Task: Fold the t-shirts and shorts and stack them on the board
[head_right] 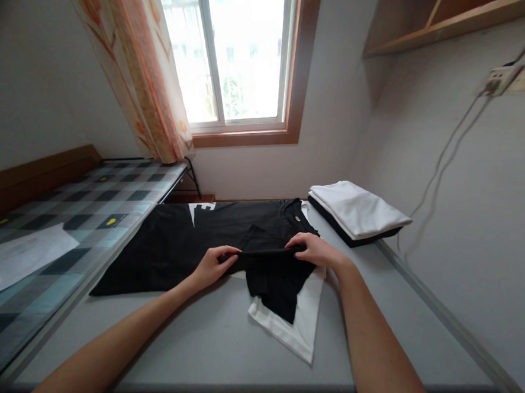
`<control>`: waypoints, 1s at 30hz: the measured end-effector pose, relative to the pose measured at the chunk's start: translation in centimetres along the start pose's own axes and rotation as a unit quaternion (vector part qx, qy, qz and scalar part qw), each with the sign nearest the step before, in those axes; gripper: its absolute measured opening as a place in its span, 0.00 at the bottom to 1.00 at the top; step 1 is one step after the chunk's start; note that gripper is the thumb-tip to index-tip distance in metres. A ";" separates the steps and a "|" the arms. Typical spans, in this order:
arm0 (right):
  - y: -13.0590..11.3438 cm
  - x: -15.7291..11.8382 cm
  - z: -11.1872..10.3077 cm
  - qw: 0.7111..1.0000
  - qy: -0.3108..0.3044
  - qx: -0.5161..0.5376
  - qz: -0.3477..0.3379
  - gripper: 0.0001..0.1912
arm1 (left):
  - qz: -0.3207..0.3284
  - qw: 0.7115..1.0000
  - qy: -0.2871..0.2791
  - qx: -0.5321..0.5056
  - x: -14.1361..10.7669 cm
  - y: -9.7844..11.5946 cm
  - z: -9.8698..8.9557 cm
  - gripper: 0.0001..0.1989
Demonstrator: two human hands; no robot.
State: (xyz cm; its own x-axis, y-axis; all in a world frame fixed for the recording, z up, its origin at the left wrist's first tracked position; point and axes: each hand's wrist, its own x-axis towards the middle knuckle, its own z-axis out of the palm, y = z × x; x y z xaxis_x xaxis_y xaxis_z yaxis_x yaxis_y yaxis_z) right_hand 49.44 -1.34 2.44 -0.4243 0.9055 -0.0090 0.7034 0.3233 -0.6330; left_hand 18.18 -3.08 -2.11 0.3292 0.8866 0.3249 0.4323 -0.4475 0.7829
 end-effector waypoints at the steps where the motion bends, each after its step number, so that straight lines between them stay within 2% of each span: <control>1: 0.2 0.0 -0.1 1.000 0.007 -0.003 0.002 0.15 | 0.006 1.000 -0.003 0.000 0.0 0.0 0.0 0.10; 5: 1.4 0.0 -0.3 1.000 0.010 0.015 0.000 0.13 | 0.022 1.000 -0.012 0.009 0.0 -0.1 0.0 0.10; 9: 2.6 -0.1 -0.5 0.999 0.023 0.031 0.030 0.14 | 0.025 0.999 -0.035 0.021 0.0 -0.1 -0.3 0.10; 12: 3.0 -0.1 -0.7 0.999 0.026 0.033 0.031 0.15 | 0.042 0.993 -0.100 0.043 0.0 0.5 -1.3 0.12; 16: 2.9 -0.1 -0.8 0.999 0.028 0.031 0.024 0.15 | 0.103 0.969 -0.197 0.108 -0.2 1.7 -3.0 0.24; 18: 2.9 -0.1 -0.9 0.999 0.027 0.036 0.024 0.15 | 0.107 0.960 -0.214 0.148 -0.6 2.2 -3.7 0.27; 22: 3.2 -0.2 -1.0 0.998 0.028 0.041 0.025 0.15 | 0.075 0.945 -0.240 0.209 -2.0 1.9 -5.0 0.27; 26: 3.5 -0.1 -0.9 0.997 0.070 0.034 0.022 0.16 | 0.028 0.939 -0.239 0.244 -3.9 0.8 -7.9 0.25; 30: 3.5 0.0 -0.8 0.991 0.128 0.021 0.019 0.17 | -0.020 0.934 -0.228 0.275 -5.7 -0.6 -12.4 0.21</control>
State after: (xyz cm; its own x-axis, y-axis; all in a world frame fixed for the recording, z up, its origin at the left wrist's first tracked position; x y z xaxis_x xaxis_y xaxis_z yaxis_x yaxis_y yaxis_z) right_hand 52.39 -0.02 0.87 -0.2356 0.9586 0.1601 0.6893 0.2809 -0.6678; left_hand 5.68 -6.37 2.13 0.5735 0.8172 -0.0567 0.7756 -0.5194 0.3586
